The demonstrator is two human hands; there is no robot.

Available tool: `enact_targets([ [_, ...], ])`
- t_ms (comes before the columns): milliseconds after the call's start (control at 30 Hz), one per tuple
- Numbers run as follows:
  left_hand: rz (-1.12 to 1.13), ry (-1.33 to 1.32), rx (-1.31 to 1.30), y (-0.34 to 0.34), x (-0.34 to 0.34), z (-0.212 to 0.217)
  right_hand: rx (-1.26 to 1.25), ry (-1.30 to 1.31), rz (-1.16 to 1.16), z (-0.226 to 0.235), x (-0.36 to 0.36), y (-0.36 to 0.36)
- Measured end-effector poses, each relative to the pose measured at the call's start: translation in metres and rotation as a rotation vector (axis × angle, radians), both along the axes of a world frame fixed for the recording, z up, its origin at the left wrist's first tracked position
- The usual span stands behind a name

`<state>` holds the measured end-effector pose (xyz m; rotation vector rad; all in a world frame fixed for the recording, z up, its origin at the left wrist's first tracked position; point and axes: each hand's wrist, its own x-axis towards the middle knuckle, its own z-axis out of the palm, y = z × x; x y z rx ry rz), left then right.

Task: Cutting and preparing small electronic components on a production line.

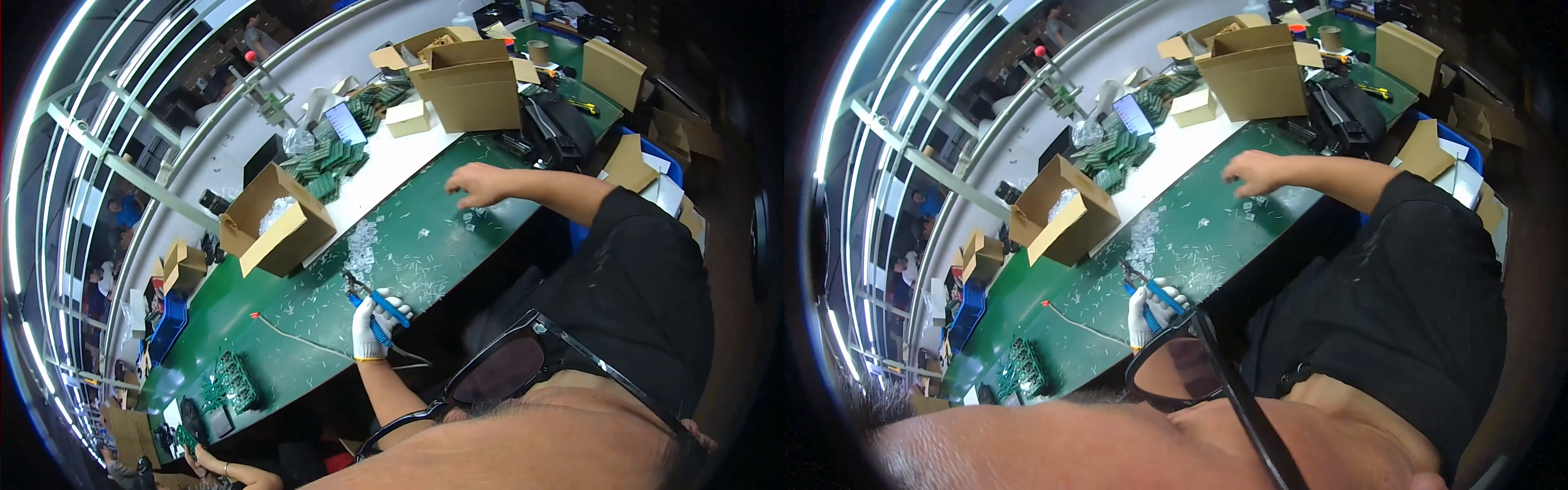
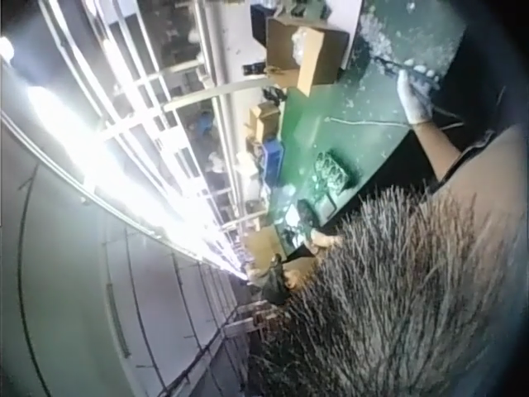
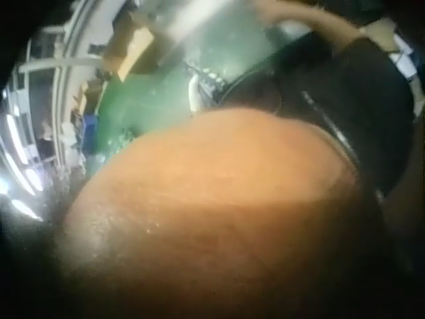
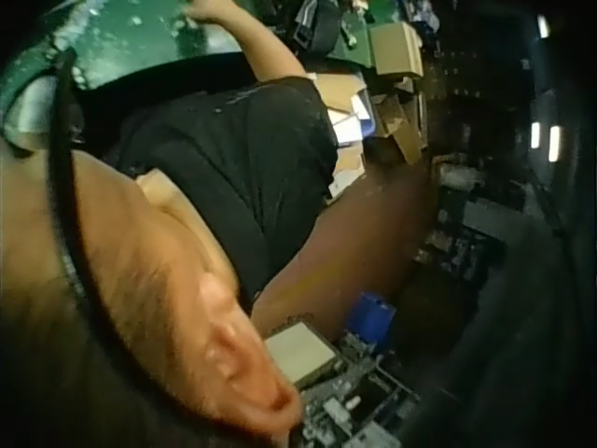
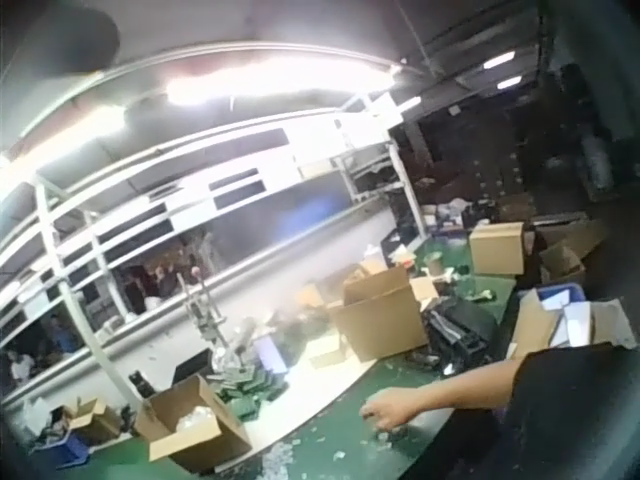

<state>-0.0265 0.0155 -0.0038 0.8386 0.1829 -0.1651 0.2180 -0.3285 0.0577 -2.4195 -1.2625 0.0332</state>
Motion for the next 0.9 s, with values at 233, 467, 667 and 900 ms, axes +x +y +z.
enact_targets([
  [233,-0.112,-0.101,-0.232,0.01,0.003,-0.023,-0.047,-0.004,-0.095,-0.04,-0.035,-0.027],
  [467,-0.026,-0.05,-0.076,0.002,-0.006,-0.013,-0.076,0.119,-0.017,-0.041,-0.018,0.01],
  [667,0.038,0.009,-0.009,-0.007,-0.007,-0.002,0.072,0.322,-0.146,-0.041,0.009,0.019],
  [900,-0.012,-0.056,-0.054,0.004,-0.003,-0.015,-0.064,0.219,-0.186,-0.026,0.005,0.015],
])
